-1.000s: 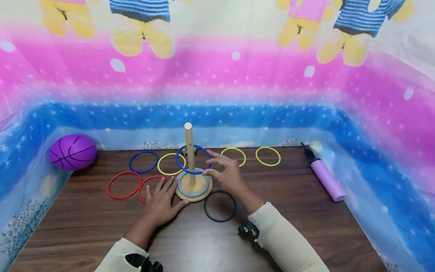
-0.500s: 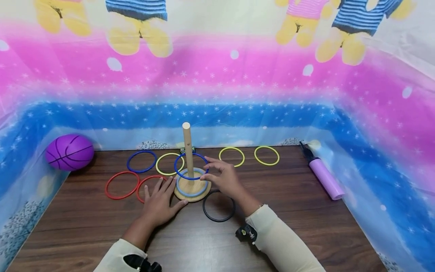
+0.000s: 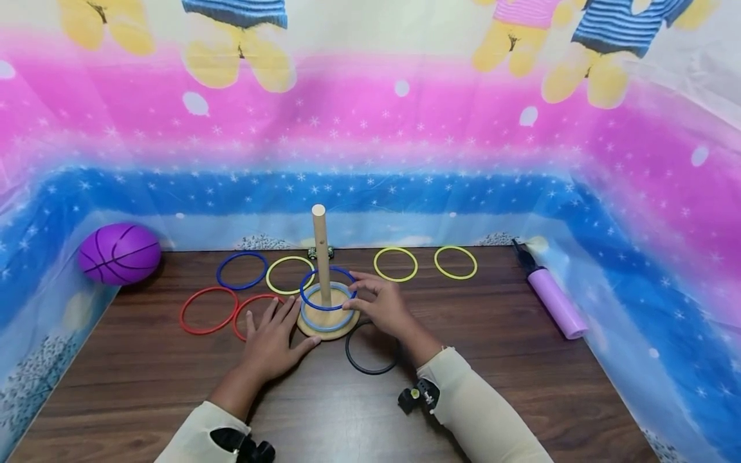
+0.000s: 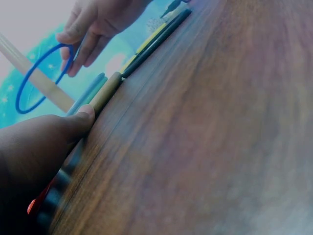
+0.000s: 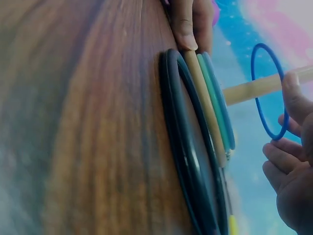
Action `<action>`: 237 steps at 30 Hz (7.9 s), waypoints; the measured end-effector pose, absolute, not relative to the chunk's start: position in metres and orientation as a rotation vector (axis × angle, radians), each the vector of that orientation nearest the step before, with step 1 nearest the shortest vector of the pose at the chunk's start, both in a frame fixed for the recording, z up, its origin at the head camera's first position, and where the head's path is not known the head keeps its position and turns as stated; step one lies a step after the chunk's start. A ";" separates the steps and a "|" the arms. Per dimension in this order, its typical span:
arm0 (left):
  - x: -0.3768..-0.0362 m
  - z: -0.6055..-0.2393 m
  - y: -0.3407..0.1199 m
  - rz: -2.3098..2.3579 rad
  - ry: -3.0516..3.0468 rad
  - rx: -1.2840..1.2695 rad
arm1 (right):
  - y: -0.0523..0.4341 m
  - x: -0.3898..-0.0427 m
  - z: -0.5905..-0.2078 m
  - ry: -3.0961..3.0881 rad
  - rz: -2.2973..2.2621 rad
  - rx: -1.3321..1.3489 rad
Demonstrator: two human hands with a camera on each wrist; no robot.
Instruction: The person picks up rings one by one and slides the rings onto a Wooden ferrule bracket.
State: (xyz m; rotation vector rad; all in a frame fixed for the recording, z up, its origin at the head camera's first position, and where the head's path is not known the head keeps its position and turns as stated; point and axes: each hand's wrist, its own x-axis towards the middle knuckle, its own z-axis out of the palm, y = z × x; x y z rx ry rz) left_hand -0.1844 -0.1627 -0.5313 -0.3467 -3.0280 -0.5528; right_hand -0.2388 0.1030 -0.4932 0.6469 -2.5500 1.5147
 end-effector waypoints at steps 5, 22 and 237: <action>-0.184 -0.531 -0.163 -0.538 -3.030 -0.344 | 0.105 -0.242 -0.503 -2.559 1.492 0.700; -0.183 -0.529 -0.162 -0.555 -3.027 -0.345 | 0.106 -0.246 -0.519 -2.568 1.294 0.859; -0.240 -0.438 -0.220 -0.897 -2.332 0.248 | 0.133 -0.257 -0.530 -2.961 1.200 0.801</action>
